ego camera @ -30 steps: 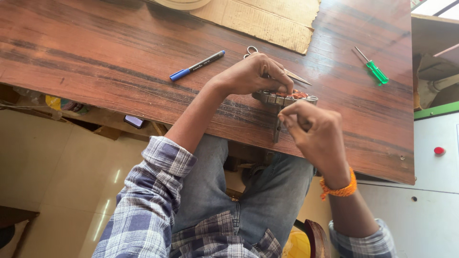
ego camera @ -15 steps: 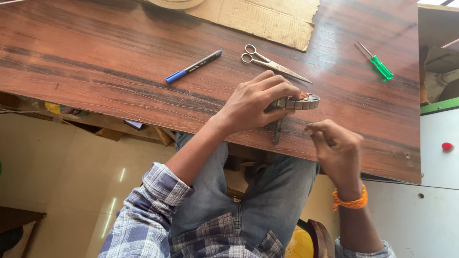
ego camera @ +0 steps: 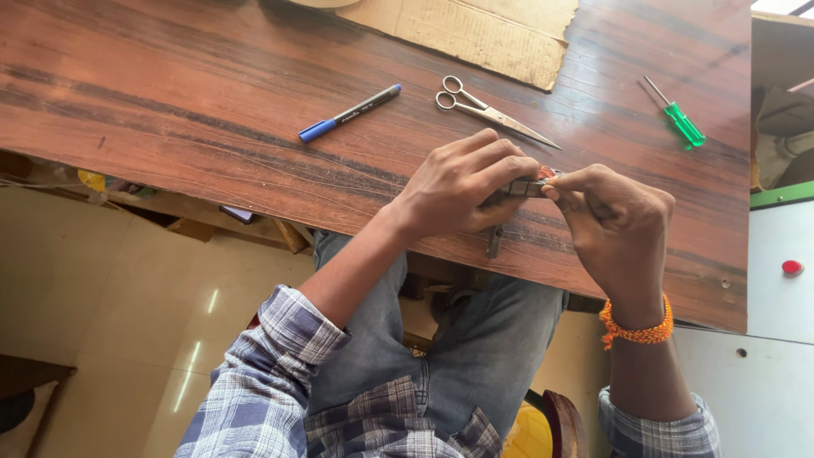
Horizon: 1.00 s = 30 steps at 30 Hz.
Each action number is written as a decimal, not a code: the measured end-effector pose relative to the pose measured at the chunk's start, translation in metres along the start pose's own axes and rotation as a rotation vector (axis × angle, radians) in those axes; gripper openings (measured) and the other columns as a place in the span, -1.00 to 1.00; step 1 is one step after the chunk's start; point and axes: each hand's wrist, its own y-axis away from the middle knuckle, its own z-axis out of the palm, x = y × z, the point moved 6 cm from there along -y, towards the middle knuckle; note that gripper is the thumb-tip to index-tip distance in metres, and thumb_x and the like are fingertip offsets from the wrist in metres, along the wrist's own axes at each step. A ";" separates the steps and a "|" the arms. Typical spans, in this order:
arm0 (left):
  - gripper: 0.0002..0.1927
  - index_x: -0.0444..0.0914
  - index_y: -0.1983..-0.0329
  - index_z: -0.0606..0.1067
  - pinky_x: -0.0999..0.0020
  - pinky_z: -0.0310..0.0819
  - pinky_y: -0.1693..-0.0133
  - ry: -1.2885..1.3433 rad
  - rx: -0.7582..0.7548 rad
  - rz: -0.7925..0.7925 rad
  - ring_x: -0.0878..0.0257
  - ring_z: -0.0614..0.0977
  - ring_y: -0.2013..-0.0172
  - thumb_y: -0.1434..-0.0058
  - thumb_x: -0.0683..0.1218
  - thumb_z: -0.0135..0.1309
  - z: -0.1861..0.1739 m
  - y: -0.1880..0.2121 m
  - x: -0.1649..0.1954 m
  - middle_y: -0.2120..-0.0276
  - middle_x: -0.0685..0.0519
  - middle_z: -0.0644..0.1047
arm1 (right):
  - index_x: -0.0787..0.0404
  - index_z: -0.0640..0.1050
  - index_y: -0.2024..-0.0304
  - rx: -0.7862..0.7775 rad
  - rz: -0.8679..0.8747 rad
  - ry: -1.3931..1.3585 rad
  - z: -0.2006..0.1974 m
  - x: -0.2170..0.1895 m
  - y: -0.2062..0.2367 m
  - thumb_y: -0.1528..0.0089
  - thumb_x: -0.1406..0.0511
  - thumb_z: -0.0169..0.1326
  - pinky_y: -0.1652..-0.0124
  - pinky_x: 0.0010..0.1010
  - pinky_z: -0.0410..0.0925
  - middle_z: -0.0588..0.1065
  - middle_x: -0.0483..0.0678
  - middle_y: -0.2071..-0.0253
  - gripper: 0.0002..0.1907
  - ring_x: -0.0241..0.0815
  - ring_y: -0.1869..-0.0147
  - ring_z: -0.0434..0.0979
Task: The person sits at a workbench and winds orange enameled wire by hand into the slots of a motor armature held in a metal fixture, pressing the wire into place slot by slot. They briefly pick up a pen-like tool, then continue winding and adjusting the coils.
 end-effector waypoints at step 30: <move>-0.50 -0.22 -0.12 0.58 0.39 0.61 0.23 0.472 -0.227 -0.583 0.30 0.75 0.29 -0.22 0.14 0.23 0.018 -0.033 -0.038 0.32 0.03 0.71 | 0.26 0.68 0.17 -0.077 -0.036 0.038 0.012 0.021 -0.051 -0.29 0.40 0.28 0.49 -0.48 0.19 0.46 -0.13 0.56 -0.94 -0.45 0.52 0.33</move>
